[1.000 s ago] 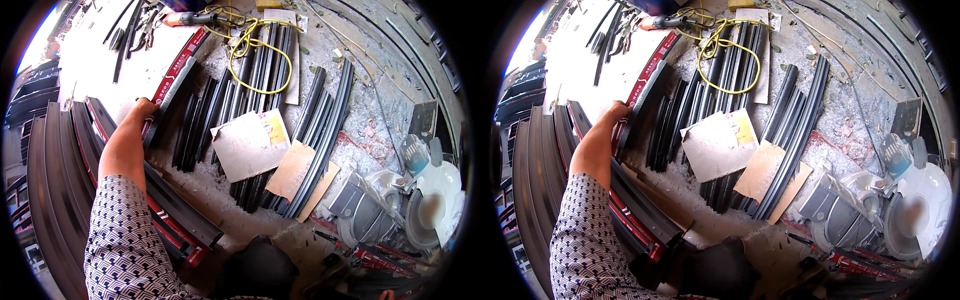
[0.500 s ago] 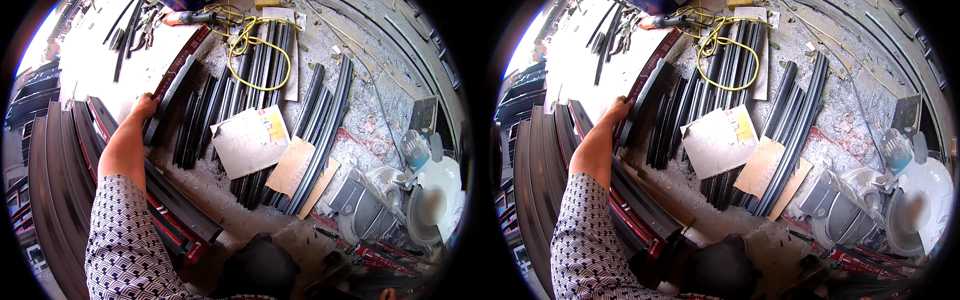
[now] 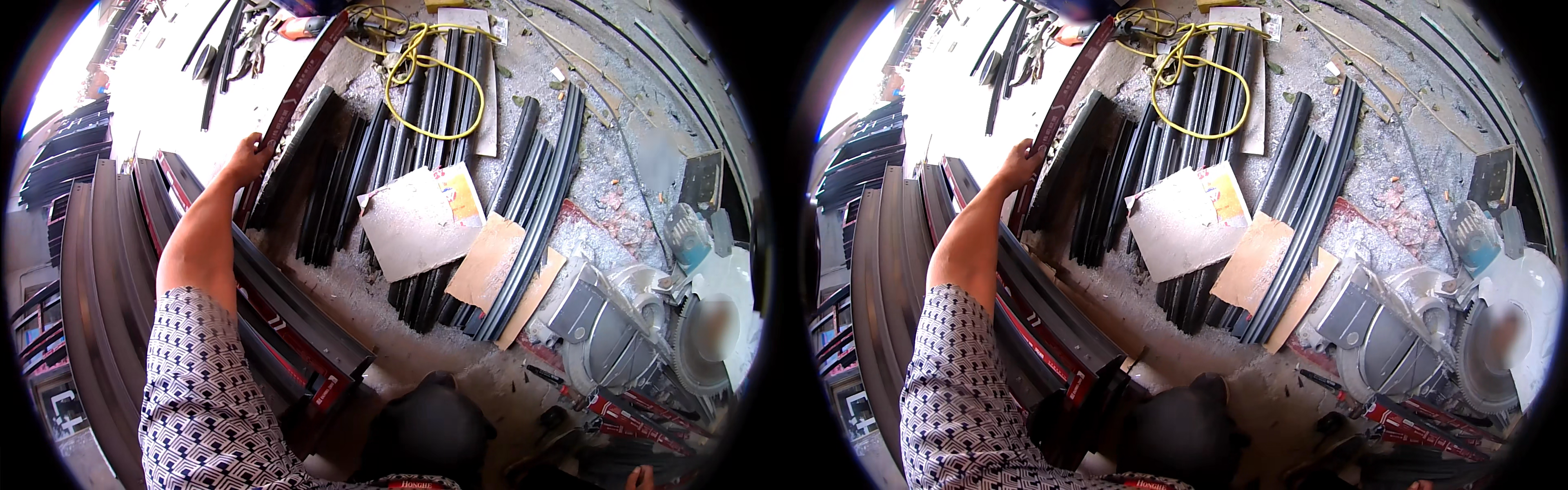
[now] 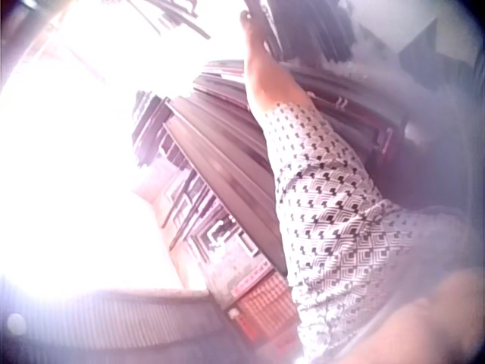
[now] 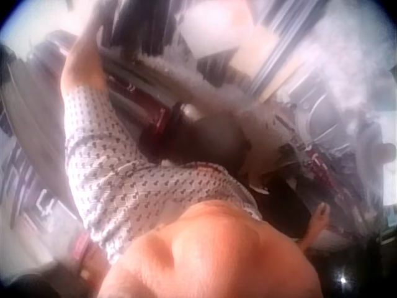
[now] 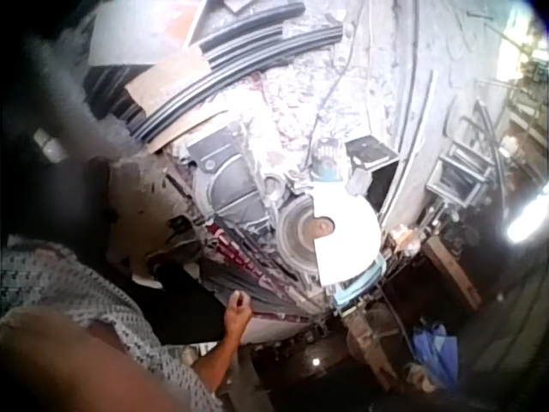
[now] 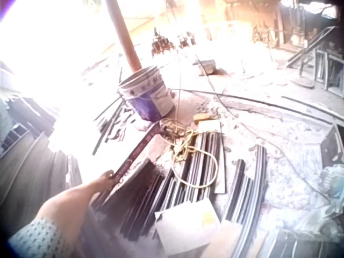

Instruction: The person carries two aluminum window frame profiles across a workshop floor and places them on a stack. Then the person sits on the floor, picks up a tape measure, and measures the length of an aluminum profile, marking the measurement with a pen.

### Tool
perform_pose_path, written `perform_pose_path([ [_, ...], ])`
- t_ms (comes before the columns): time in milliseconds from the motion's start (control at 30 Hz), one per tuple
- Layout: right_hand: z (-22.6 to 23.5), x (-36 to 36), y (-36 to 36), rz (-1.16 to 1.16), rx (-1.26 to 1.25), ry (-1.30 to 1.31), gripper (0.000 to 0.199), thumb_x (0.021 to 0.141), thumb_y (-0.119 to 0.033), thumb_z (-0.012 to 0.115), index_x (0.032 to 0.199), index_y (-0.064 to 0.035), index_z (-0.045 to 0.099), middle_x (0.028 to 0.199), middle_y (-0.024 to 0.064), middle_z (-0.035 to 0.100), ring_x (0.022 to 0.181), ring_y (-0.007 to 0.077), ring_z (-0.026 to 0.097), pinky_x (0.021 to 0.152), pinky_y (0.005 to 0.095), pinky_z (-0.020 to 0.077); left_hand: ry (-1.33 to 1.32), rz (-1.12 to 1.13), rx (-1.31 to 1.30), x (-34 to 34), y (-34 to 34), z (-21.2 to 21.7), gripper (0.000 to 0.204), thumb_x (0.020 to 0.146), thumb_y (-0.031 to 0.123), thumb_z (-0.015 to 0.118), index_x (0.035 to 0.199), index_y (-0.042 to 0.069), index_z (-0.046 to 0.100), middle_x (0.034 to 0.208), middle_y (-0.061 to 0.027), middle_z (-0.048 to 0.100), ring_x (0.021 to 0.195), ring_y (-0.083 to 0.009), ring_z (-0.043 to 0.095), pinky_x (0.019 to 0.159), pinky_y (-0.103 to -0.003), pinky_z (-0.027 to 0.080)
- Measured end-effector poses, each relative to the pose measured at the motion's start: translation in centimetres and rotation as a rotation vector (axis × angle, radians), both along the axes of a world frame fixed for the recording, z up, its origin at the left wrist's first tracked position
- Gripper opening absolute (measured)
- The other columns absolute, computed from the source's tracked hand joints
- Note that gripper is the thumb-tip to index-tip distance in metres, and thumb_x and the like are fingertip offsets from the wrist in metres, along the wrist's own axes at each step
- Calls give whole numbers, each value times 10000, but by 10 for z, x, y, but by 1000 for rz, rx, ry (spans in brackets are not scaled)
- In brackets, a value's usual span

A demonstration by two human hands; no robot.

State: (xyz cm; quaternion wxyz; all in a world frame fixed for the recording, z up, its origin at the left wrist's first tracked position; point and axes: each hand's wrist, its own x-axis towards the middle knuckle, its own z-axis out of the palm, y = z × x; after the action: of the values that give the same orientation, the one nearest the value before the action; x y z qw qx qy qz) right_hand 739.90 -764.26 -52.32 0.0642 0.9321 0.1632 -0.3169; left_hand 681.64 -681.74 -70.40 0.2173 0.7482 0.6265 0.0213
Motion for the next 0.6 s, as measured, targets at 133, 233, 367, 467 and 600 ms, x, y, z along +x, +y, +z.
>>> perform_pose_path([
  [133,2,4,-14,26,-8,3,486,1068,-419,569,1316,-8,645,1216,265,694,1098,416,665,976,443,502,-3,-25,201,26,4,8,371,954,308,698,1029,-53,656,764,-175,678,708,-205,628,640,-404,501],
  [233,8,2,0,-12,-51,37,499,1069,-421,568,1337,-4,631,1235,261,690,1121,404,659,996,441,490,-94,33,328,38,26,16,403,942,342,710,1016,-50,652,755,-154,673,701,-220,642,661,-392,526],
  [367,14,-2,2,-25,-2,63,503,1074,-412,561,1336,13,622,1257,253,679,1145,394,646,1009,446,478,-207,39,231,87,22,45,429,959,372,709,1069,-31,612,862,-122,654,685,-177,649,640,-342,565],
  [467,20,-1,1,-35,32,90,481,1075,-390,558,1310,23,631,1248,249,678,1151,384,642,1013,448,475,-276,33,237,154,-10,84,432,963,388,703,1068,-12,581,941,-112,647,715,-169,654,661,-328,577],
  [600,20,2,9,22,54,124,446,1073,-372,556,1267,18,647,1206,240,690,1133,374,653,1013,442,483,-551,58,215,226,-34,105,413,960,382,707,1110,12,600,918,-76,646,717,-154,628,673,-312,562],
])
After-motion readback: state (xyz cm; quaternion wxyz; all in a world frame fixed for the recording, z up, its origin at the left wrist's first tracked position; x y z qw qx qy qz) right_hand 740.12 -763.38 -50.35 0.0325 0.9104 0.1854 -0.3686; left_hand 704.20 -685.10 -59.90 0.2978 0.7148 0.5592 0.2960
